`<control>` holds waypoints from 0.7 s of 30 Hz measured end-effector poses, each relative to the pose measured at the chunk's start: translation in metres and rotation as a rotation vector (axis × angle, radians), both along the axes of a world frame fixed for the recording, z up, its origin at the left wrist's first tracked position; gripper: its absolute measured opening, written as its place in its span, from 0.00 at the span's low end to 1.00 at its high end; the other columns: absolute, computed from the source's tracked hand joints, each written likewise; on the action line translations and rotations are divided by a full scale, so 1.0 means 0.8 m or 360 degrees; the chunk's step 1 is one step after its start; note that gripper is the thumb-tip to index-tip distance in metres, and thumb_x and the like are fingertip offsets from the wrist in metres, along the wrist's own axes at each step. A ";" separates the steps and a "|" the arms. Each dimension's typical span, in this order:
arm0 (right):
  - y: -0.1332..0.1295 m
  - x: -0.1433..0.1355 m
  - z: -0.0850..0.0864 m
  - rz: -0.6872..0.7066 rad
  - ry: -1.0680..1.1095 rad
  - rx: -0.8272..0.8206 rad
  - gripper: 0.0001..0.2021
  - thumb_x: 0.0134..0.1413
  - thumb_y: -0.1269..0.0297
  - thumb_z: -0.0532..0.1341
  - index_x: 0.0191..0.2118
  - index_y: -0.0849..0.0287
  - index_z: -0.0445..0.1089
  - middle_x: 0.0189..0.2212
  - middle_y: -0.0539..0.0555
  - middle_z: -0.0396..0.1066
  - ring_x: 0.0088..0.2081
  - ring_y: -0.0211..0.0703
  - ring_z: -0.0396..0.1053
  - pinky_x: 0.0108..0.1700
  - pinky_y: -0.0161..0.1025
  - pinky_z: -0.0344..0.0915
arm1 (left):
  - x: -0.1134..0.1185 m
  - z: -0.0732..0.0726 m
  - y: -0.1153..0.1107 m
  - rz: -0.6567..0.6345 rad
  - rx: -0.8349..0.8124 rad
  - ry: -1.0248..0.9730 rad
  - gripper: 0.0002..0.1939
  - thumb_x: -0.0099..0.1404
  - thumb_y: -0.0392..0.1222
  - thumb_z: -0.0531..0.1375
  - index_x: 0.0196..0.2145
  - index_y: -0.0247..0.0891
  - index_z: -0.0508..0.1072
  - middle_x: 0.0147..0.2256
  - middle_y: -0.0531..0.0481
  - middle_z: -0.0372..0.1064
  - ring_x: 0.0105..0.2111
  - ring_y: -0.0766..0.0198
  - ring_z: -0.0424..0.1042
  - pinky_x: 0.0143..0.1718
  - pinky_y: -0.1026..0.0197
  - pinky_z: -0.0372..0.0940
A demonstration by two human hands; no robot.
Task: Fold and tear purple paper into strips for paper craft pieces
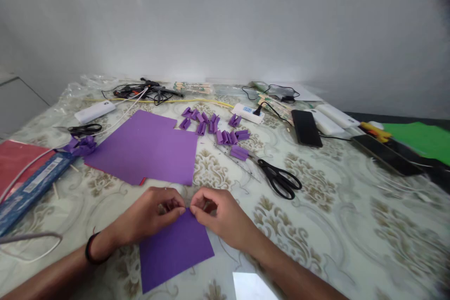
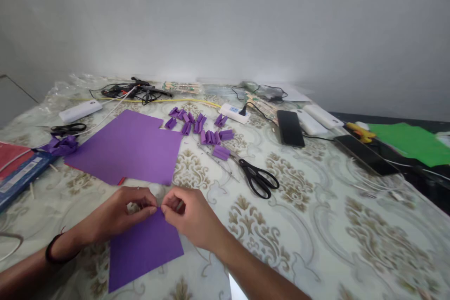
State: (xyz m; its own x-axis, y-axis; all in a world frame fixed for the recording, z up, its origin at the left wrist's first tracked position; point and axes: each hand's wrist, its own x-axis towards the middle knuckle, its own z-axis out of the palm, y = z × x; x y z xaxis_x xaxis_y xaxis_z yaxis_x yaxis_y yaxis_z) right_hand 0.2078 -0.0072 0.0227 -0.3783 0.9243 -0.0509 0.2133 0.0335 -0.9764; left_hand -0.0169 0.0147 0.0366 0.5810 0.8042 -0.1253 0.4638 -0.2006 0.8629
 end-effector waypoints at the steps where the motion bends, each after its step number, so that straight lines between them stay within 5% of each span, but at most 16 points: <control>1: -0.001 -0.002 -0.001 -0.0002 0.0006 0.0010 0.04 0.59 0.69 0.64 0.32 0.57 0.73 0.26 0.47 0.71 0.28 0.37 0.67 0.32 0.34 0.65 | 0.001 0.001 -0.001 0.0001 0.0024 0.0002 0.09 0.71 0.41 0.61 0.36 0.38 0.79 0.32 0.51 0.77 0.31 0.63 0.73 0.35 0.64 0.67; 11: -0.011 -0.011 -0.002 0.0055 0.0067 0.0194 0.05 0.49 0.74 0.64 0.28 0.57 0.71 0.25 0.46 0.70 0.27 0.37 0.67 0.32 0.34 0.64 | 0.010 0.018 -0.013 -0.0118 0.0148 -0.0016 0.06 0.61 0.30 0.59 0.29 0.38 0.70 0.28 0.55 0.69 0.28 0.66 0.67 0.33 0.66 0.62; 21: -0.002 0.004 0.011 -0.0043 0.0111 0.0286 0.05 0.52 0.74 0.63 0.29 0.56 0.70 0.24 0.45 0.69 0.27 0.36 0.67 0.33 0.34 0.64 | -0.005 0.019 -0.003 -0.0090 0.0018 -0.0082 0.08 0.58 0.28 0.57 0.30 0.38 0.71 0.31 0.53 0.71 0.32 0.64 0.69 0.36 0.64 0.65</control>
